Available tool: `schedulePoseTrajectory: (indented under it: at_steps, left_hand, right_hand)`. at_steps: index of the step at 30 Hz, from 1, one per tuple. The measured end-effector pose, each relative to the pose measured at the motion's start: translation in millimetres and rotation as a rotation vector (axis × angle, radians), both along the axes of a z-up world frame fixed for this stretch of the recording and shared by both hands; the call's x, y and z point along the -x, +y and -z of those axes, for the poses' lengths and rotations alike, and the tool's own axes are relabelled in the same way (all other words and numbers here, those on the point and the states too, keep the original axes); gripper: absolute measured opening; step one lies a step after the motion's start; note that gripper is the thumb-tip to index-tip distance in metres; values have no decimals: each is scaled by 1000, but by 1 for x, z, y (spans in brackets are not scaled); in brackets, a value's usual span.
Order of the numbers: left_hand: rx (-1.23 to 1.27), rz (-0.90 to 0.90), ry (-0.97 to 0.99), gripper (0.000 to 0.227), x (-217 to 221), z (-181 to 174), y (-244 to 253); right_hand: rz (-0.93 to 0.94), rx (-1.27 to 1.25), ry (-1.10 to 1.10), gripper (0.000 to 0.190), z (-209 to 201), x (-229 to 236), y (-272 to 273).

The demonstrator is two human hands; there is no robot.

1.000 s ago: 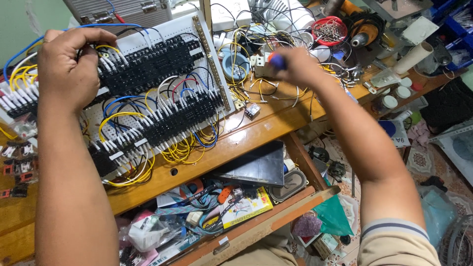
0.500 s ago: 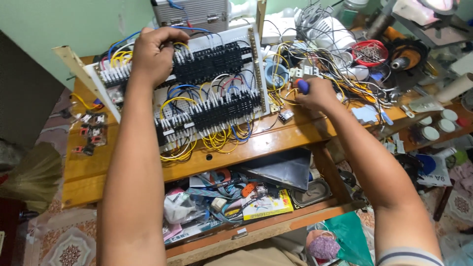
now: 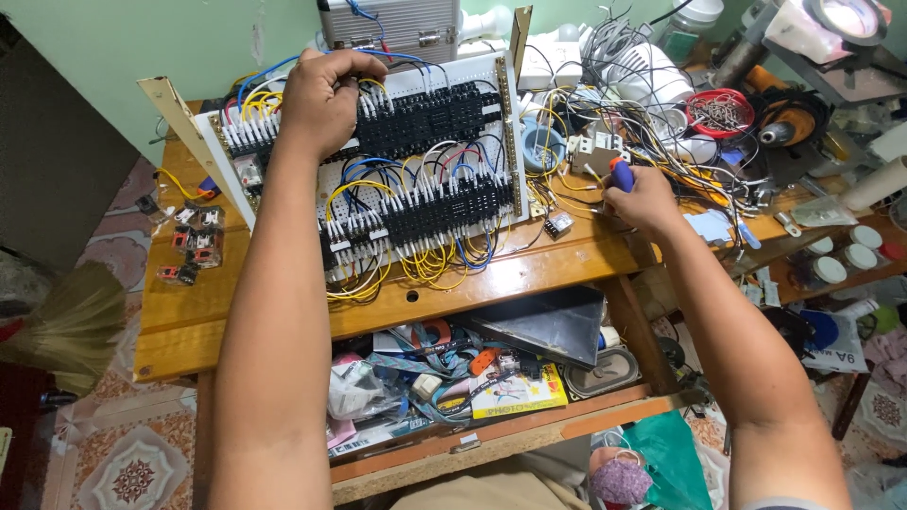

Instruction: The person uses a screwdriver to tighten connections on a large breadboard filled with wires and electronic components. They repeatedly insert wires into the board and secure them with the tool, working on a cluttered wooden workbench.

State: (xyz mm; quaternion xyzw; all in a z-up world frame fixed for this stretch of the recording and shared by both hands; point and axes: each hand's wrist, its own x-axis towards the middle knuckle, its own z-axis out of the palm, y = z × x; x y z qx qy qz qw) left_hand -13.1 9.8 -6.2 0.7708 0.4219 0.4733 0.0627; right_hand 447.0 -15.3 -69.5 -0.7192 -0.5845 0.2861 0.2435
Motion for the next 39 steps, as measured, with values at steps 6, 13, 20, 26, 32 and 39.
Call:
schedulePoseTrajectory:
  at_steps: [6,13,20,26,32,39]
  left_hand:
    - [-31,-10,-3,44,-2,-1,-1]
    - [-289,-76,-178,40,-23,-26,-45]
    - [47,64,-293,19,-54,-21,-138]
    - [252,13,-352,18,-51,26,-189]
    - [419,-24,-526,13,-52,71,-207]
    - [612,-8,-676,20,-60,106,-209]
  right_hand:
    - [-153,-306,125,7,-17,7,-11]
    - [-323,-524,151,5,-69,76,-59]
    - [-818,-739,206,13,-82,149,-84]
    - [-830,-713,169,18,-62,180,-106]
    - [-700,-819,-36,23,-22,182,-116]
    - [-649,-919,-25,20,30,186,-118]
